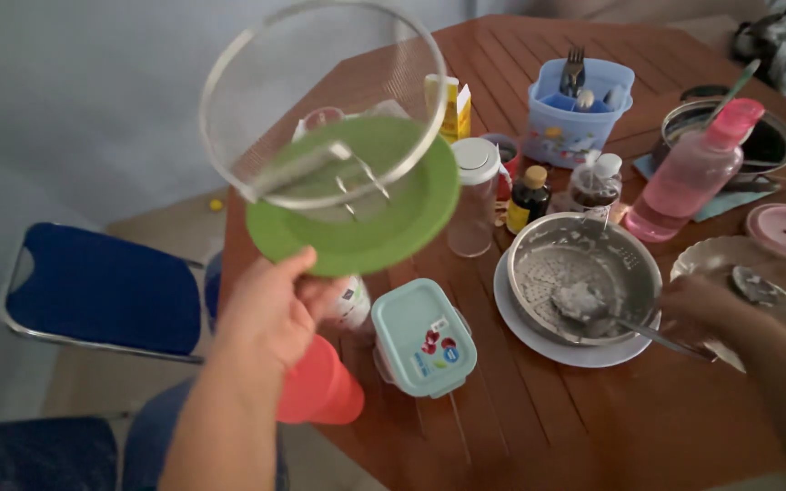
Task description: The person transfers rice and snacks into containers and arranges items on a dining table.
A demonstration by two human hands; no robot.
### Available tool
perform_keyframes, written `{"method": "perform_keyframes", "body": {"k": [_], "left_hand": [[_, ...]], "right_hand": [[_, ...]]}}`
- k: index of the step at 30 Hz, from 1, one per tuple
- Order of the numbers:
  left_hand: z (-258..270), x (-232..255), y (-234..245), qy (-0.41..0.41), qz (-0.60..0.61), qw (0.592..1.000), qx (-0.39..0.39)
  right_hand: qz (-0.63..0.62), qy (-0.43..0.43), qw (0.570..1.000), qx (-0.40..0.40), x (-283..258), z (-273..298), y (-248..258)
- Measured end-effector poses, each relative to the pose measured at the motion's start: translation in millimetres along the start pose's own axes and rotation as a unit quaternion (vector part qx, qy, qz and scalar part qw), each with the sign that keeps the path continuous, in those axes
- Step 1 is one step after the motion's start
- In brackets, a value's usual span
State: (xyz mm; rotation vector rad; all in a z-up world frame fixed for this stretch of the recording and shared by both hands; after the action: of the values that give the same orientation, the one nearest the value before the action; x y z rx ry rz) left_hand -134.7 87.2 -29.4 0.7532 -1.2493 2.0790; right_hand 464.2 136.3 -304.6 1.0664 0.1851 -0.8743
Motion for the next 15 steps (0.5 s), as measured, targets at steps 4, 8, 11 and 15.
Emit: {"method": "perform_keyframes", "body": {"k": [4,8,11,15], "left_hand": [[13,-24,2,0.016,-0.014,1.000,-0.008],[19,-52,-8,0.062,-0.005,0.998,-0.028],[22,-67,-22,0.079,0.001,0.996,-0.043],[29,-82,-37,0.104,-0.012,0.992,-0.073]], "right_hand": [[-0.181,-0.040,0.970,-0.159,16,-10,-60],[-0.113,-0.065,0.983,-0.127,10,21,-40],[-0.012,-0.026,0.998,-0.055,0,44,-3],[-0.049,-0.003,0.999,0.019,-19,97,29]]}}
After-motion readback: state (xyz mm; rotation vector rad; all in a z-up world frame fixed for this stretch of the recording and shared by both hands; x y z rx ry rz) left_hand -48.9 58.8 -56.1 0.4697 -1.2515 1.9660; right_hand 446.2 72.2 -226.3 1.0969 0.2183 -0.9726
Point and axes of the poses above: each hand's wrist, its own z-axis away from the middle knuckle, its own y-axis out of the back of the hand, x = y × z, the point moved 10 cm from there along -z, towards the middle knuckle, and after that the axes turned 12 degrees about z, right-handed, at the moved point
